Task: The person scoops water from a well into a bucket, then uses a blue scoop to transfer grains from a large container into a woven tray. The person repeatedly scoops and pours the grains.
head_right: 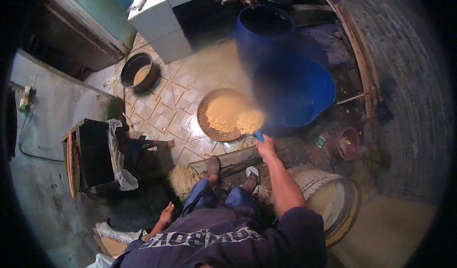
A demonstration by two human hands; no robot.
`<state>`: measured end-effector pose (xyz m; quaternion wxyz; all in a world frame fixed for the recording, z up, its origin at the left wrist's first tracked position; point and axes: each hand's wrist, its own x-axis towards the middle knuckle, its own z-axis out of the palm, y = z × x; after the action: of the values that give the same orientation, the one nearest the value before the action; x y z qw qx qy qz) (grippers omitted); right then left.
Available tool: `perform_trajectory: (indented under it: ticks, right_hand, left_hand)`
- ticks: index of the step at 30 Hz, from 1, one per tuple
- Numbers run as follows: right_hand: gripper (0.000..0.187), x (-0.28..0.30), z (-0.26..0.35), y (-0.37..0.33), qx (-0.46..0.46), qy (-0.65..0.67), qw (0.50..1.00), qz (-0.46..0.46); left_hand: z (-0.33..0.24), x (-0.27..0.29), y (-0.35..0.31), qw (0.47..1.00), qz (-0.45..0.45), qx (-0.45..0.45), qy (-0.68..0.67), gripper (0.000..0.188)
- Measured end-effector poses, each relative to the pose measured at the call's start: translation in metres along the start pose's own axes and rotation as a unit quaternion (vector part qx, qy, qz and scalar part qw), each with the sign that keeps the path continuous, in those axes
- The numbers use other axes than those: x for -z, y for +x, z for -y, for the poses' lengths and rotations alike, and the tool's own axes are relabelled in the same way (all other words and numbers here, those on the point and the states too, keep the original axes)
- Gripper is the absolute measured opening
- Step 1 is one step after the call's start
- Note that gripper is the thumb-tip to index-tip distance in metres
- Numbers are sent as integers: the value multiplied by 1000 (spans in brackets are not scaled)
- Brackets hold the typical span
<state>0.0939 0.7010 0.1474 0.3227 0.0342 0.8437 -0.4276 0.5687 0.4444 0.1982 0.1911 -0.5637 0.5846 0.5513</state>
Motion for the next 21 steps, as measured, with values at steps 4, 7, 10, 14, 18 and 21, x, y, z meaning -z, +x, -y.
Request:
perform_trajectory:
  ticks: [4, 7, 10, 14, 18, 21]
  right_hand:
    - [27, -45, 56, 28, 103, -362, 923, -81]
    - [29, -45, 101, 27, 63, -422, 904, -24]
    - [31, -46, 114, 36, 110, -458, 882, -26]
    - [39, -54, 127, 46, 153, -502, 845, -102]
    - [53, -45, 143, 43, 148, -516, 832, -139]
    - [60, -38, 146, 35, 143, -493, 843, -159]
  left_hand:
    - [21, 18, -19, 998, -32, 52, -22, 64]
    - [1, 20, -26, 995, -28, 92, -22, 63]
    - [4, 22, -17, 993, -33, 94, -62, 62]
    - [47, 24, 21, 992, -35, 56, -108, 62]
    - [-19, 28, 12, 996, -26, 35, -81, 61]
    - [-31, 30, 18, 996, -14, 40, -84, 61]
